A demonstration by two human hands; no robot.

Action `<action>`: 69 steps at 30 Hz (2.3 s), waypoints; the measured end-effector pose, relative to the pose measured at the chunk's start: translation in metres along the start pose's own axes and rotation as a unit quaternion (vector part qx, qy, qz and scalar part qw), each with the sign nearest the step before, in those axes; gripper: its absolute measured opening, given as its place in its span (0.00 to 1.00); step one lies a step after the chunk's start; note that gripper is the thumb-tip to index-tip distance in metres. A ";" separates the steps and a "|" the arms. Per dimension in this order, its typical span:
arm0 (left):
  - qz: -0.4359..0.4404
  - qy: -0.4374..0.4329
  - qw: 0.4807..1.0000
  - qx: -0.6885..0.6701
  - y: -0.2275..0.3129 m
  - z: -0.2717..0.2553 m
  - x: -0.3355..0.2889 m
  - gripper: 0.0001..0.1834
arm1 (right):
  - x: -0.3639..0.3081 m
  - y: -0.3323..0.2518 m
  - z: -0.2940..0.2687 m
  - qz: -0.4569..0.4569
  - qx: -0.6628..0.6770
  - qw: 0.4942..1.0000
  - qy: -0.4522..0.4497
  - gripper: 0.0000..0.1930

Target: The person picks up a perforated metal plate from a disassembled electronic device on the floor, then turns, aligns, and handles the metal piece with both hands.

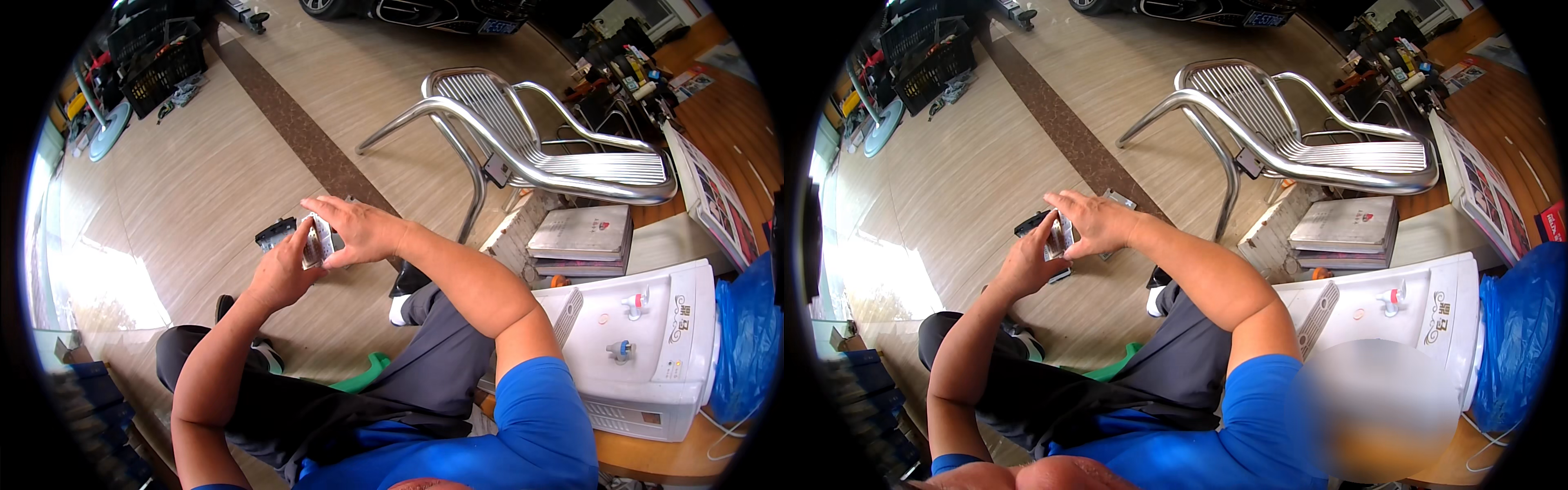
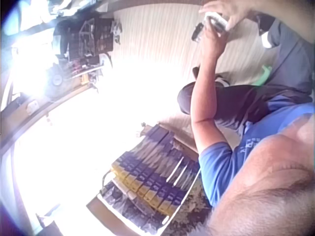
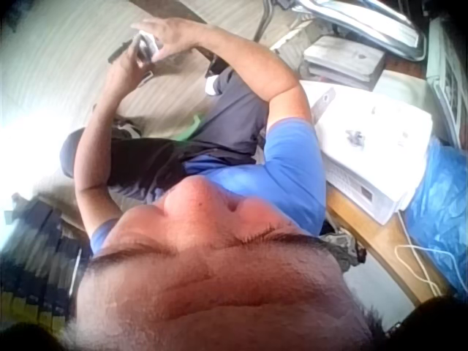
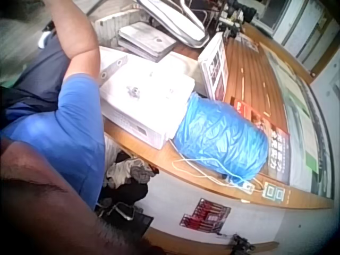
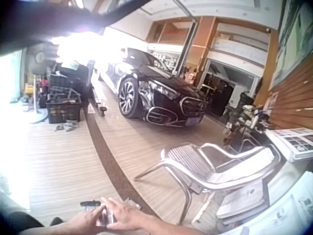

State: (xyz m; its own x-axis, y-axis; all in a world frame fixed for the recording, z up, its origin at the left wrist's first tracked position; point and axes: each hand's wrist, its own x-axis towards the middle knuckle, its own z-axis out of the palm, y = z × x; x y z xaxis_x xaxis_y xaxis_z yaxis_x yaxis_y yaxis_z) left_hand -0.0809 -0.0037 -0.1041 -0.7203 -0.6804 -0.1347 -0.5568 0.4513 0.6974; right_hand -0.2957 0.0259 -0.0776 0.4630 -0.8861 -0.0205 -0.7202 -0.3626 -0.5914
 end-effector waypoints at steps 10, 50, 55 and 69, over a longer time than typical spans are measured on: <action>0.007 0.011 0.997 -0.079 -0.013 0.006 0.004 0.43 | 0.001 0.010 0.004 -0.018 0.044 0.996 0.072 0.53; -0.090 -0.050 0.829 -0.550 -0.026 -0.007 0.009 0.31 | -0.001 0.000 0.004 -0.026 0.058 0.987 0.148 0.60; -0.077 -0.100 0.796 -0.592 -0.019 -0.008 0.006 0.32 | -0.001 -0.007 0.017 -0.073 0.014 0.989 0.126 0.59; -0.026 -0.083 0.703 -0.706 -0.017 -0.010 0.011 0.27 | 0.000 -0.009 0.018 -0.105 0.007 0.981 0.163 0.60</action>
State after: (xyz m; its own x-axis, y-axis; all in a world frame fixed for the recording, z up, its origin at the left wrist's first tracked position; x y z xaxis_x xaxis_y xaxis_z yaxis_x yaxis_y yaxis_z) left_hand -0.0753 -0.0247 -0.1103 -0.8175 -0.5457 -0.1840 0.2977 -0.6740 0.6761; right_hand -0.2799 0.0347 -0.0865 0.4084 -0.8386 0.3604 -0.6188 -0.5446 -0.5661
